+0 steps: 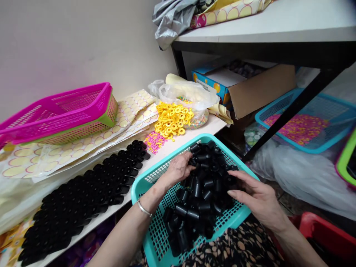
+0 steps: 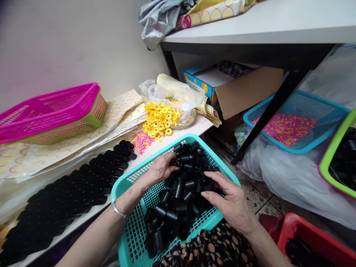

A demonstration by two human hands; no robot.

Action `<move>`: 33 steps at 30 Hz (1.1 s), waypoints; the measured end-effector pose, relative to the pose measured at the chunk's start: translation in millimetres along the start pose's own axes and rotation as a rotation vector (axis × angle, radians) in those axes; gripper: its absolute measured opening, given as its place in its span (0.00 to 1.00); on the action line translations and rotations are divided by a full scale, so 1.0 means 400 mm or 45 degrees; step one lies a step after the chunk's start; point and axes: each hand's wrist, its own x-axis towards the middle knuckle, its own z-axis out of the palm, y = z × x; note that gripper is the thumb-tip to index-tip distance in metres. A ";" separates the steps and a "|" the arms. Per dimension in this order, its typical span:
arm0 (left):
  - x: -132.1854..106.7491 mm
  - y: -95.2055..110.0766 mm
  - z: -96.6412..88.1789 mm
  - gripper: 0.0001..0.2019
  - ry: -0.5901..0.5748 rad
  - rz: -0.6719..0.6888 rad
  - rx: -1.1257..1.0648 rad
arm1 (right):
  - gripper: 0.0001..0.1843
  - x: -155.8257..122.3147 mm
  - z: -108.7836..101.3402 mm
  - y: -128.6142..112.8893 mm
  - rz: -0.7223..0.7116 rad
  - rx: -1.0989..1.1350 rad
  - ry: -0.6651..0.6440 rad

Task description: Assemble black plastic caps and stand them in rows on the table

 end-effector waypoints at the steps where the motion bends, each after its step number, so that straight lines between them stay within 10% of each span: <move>1: -0.003 -0.002 0.000 0.09 -0.004 -0.043 -0.073 | 0.23 0.005 0.010 -0.013 -0.038 -0.030 -0.017; 13: -0.115 0.108 -0.054 0.16 -0.095 -0.296 -2.091 | 0.21 0.073 0.083 -0.130 -0.654 -0.306 -0.038; 22: -0.149 0.138 -0.029 0.17 0.248 -0.128 -1.577 | 0.20 0.068 0.078 -0.147 -0.623 -0.306 -0.010; 33: -0.158 0.143 -0.026 0.15 0.293 -0.025 -1.321 | 0.19 0.072 0.079 -0.160 -0.669 -0.353 -0.028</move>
